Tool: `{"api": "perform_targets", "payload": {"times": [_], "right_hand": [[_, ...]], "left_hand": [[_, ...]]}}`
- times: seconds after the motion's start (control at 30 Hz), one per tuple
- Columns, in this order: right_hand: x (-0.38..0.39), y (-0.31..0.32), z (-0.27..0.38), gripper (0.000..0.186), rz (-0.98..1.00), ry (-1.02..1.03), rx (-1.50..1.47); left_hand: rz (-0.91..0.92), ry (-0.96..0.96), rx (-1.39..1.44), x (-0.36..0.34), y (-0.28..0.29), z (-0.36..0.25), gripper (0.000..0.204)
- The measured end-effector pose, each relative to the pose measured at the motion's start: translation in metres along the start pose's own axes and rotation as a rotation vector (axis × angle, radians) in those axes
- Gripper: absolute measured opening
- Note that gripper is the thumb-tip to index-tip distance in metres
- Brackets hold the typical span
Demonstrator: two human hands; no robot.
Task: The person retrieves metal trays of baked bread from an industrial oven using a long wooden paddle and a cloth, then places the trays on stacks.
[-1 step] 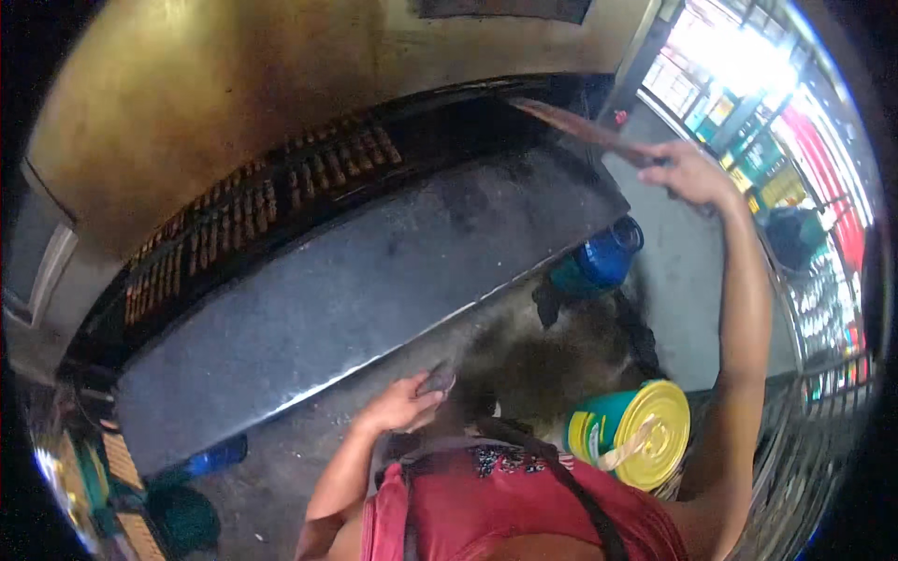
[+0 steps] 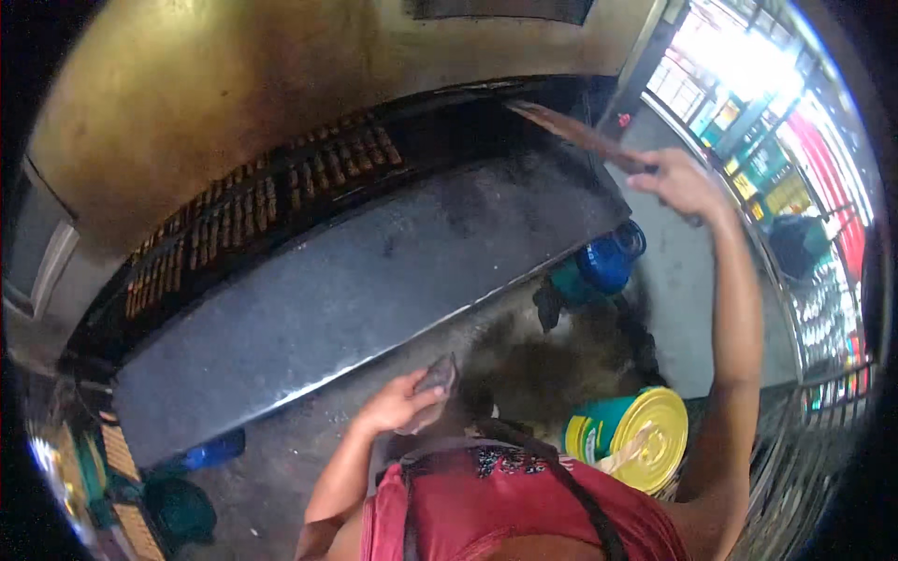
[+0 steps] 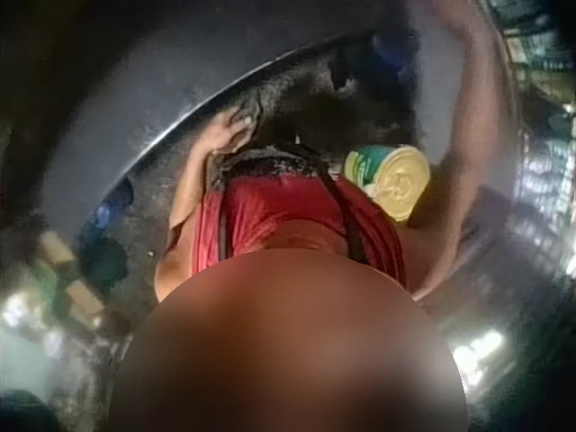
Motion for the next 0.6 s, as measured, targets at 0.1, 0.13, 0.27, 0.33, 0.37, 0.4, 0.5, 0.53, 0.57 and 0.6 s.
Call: {"api": "perform_targets", "payload": {"times": [0.1,0.13,0.27,0.33,0.37,0.4,0.5,0.53,0.57,0.6], "right_hand": [[0.003,-0.072,0.016,0.056,-0.148,0.025,0.035],[-0.012,-0.098,0.013,0.055,-0.155,0.024,0.012],[-0.104,-0.16,-0.017,0.049,-0.234,-0.001,0.047],[-0.139,-0.175,-0.01,0.048,-0.248,0.021,0.008],[-0.145,-0.18,-0.005,0.047,-0.246,0.002,-0.014],[-0.146,-0.186,-0.003,0.045,-0.237,-0.028,-0.031],[-0.132,-0.2,-0.004,0.052,-0.219,-0.03,-0.015],[-0.123,-0.202,-0.007,0.054,-0.212,-0.033,0.004],[-0.115,-0.203,-0.009,0.056,-0.204,-0.035,0.017],[-0.109,-0.201,-0.016,0.056,-0.196,-0.03,0.02]], "left_hand": [[-0.169,0.187,0.866,0.008,-0.005,-0.02,0.048],[-0.18,0.273,1.196,0.004,-0.007,-0.032,0.049],[-0.092,0.258,1.57,-0.084,0.016,-0.12,0.066],[0.052,0.172,1.8,-0.128,0.026,-0.139,0.065],[0.055,0.102,1.701,-0.154,0.034,-0.145,0.063],[0.076,0.043,1.674,-0.177,0.042,-0.146,0.061],[0.013,-0.023,1.585,-0.242,0.061,-0.149,0.058],[-0.088,-0.017,1.527,-0.264,0.066,-0.151,0.057],[-0.131,0.075,1.541,-0.284,0.071,-0.155,0.052],[-0.18,0.087,1.535,-0.299,0.075,-0.171,0.049]]}}
Point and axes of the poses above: each hand's wrist, its own x-axis away from the middle knuckle, its own y-axis out of the back of the hand, z = x × y, the point moved 4 cm from there along -x, towards the middle knuckle, and after that the axes turned 13 degrees about -z, right-handed, at the moved point
